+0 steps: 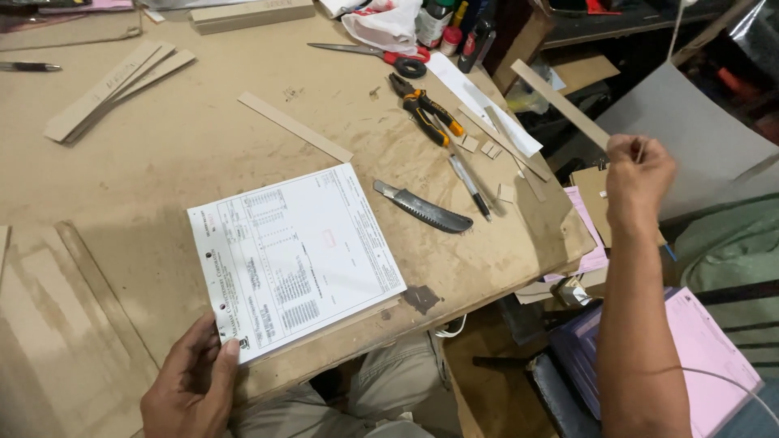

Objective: Measuring, marking, and cutting cardboard strips using a utility knife and a straight edge on a workbench.

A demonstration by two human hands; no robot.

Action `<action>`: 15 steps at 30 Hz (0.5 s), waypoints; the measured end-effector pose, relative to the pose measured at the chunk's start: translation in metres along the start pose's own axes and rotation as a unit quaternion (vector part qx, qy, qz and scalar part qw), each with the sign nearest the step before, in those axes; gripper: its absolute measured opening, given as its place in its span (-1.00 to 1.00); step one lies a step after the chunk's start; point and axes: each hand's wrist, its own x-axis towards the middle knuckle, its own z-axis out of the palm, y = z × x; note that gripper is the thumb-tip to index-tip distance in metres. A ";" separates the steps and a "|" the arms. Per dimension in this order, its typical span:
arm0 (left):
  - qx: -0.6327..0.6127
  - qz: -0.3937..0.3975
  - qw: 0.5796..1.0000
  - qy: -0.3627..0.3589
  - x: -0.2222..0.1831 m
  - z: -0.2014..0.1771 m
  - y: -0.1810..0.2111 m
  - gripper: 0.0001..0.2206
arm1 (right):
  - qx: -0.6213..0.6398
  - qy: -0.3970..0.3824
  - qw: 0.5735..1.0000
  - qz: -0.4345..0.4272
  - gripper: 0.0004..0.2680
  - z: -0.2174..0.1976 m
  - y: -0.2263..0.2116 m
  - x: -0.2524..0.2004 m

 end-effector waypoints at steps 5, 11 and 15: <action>0.007 0.027 1.000 -0.007 -0.004 -0.001 0.003 -0.59 | -0.187 -0.137 0.969 0.085 -0.83 0.017 -0.047 -0.064; -0.003 -0.015 1.000 0.000 -0.002 0.000 0.002 -0.54 | -0.307 -0.207 0.929 -0.008 -0.72 0.042 -0.010 -0.046; 0.001 -0.011 1.000 -0.007 -0.003 -0.001 0.004 -0.54 | -0.321 -0.264 0.905 0.090 -0.73 0.047 -0.043 -0.051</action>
